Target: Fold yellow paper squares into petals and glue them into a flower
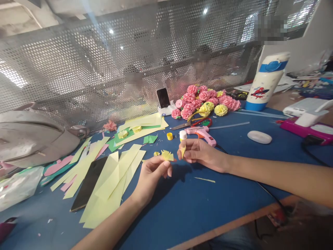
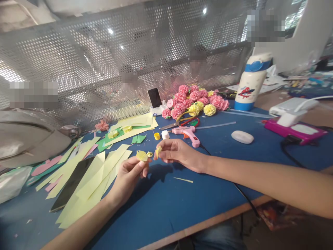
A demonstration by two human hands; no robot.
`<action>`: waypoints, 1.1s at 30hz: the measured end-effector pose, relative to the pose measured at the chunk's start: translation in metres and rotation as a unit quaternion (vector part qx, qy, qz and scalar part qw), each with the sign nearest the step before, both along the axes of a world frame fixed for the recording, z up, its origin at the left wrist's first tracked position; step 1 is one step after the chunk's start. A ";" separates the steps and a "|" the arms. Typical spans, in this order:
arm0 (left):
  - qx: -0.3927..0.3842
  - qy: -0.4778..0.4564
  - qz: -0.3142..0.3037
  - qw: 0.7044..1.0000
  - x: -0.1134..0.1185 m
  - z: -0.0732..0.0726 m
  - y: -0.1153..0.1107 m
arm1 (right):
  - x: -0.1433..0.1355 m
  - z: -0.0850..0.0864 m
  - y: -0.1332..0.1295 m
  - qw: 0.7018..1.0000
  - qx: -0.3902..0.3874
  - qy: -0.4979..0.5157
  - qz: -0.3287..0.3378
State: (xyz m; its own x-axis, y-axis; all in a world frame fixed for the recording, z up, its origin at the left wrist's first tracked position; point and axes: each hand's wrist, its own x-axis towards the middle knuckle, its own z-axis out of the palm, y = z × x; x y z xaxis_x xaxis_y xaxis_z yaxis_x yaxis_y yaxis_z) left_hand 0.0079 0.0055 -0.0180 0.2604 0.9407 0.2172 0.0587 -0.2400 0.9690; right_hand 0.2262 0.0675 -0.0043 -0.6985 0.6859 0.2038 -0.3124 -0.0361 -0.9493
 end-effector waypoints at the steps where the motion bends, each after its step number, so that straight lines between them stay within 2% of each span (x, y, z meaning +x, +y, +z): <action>1: 0.008 0.014 0.011 1.000 -0.001 0.001 0.001 | 0.000 0.000 0.000 1.000 -0.001 0.002 0.003; 4: 0.029 0.057 0.028 0.998 -0.003 0.005 0.002 | 0.000 -0.001 -0.001 1.000 -0.002 0.003 0.011; 11: 0.088 0.125 0.025 0.988 0.000 0.013 0.000 | 0.000 0.001 -0.005 1.000 0.003 -0.015 0.018; 20: 0.149 0.147 0.030 0.977 0.003 0.015 -0.003 | 0.000 0.003 -0.006 0.999 0.006 -0.031 0.026; 33: 0.165 0.154 0.040 0.973 0.002 0.014 -0.002 | 0.001 0.001 -0.005 0.999 0.008 -0.041 0.021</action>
